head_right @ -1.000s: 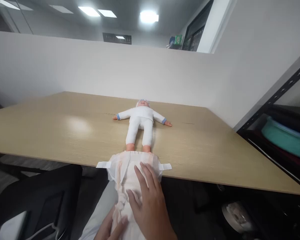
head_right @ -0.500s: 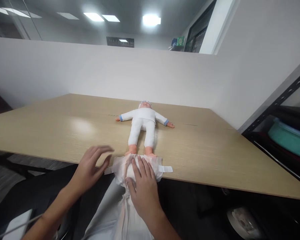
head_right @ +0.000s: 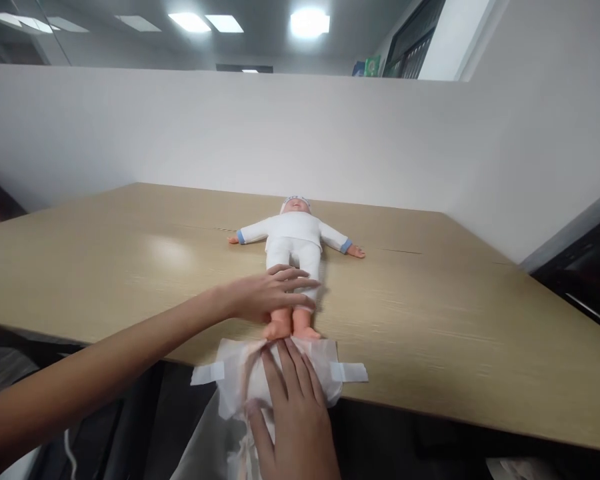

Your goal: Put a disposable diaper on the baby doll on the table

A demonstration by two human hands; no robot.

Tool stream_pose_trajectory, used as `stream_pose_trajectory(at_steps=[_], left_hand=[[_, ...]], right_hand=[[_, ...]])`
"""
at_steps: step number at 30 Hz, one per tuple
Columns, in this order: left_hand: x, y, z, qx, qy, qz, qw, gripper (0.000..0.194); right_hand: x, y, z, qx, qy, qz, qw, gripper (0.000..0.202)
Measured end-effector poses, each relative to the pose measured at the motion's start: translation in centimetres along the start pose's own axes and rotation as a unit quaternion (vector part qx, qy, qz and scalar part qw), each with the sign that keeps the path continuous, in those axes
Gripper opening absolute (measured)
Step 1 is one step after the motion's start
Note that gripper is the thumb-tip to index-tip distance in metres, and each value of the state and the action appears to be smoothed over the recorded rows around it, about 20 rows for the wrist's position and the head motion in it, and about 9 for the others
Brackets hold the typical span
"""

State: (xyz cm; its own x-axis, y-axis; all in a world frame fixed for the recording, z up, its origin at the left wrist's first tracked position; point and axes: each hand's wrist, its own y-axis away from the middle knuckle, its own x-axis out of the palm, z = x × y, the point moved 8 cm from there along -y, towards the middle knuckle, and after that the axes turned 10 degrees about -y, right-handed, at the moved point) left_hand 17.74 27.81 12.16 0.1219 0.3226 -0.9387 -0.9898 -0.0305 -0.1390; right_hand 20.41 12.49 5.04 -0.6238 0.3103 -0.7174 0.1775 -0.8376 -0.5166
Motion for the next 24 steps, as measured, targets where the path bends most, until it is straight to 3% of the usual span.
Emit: stream_pose_trajectory(at_steps=[3, 6, 10, 14, 17, 24], left_hand=[[-0.5, -0.1, 0.8, -0.002, 0.024, -0.037, 0.999, 0.038], [-1.5, -0.5, 1.6, 0.0, 0.062, -0.044, 0.997, 0.035], [-5.2, -1.3, 3.8, -0.012, 0.18, -0.075, 0.981, 0.041], [-9.0, -1.6, 7.2, -0.029, 0.273, -0.123, 0.954, 0.038], [-10.4, -1.5, 9.6, -0.064, 0.321, -0.131, 0.936, 0.04], [-11.9, -0.9, 12.4, -0.117, 0.354, -0.156, 0.915, 0.034]], right_hand=[[0.2, 0.0, -0.6, -0.019, 0.008, 0.001, 1.0, 0.083], [0.4, -0.5, -1.4, -0.03, 0.014, 0.015, 0.999, 0.086], [0.2, -2.7, -2.6, -0.011, 0.009, 0.06, 0.998, 0.081], [0.4, -6.4, -4.6, 0.073, -0.014, 0.161, 0.984, 0.069], [1.0, -9.4, -6.5, 0.117, -0.022, 0.218, 0.969, 0.069], [3.4, -18.3, -12.2, 0.054, 0.022, 0.173, 0.983, 0.069]])
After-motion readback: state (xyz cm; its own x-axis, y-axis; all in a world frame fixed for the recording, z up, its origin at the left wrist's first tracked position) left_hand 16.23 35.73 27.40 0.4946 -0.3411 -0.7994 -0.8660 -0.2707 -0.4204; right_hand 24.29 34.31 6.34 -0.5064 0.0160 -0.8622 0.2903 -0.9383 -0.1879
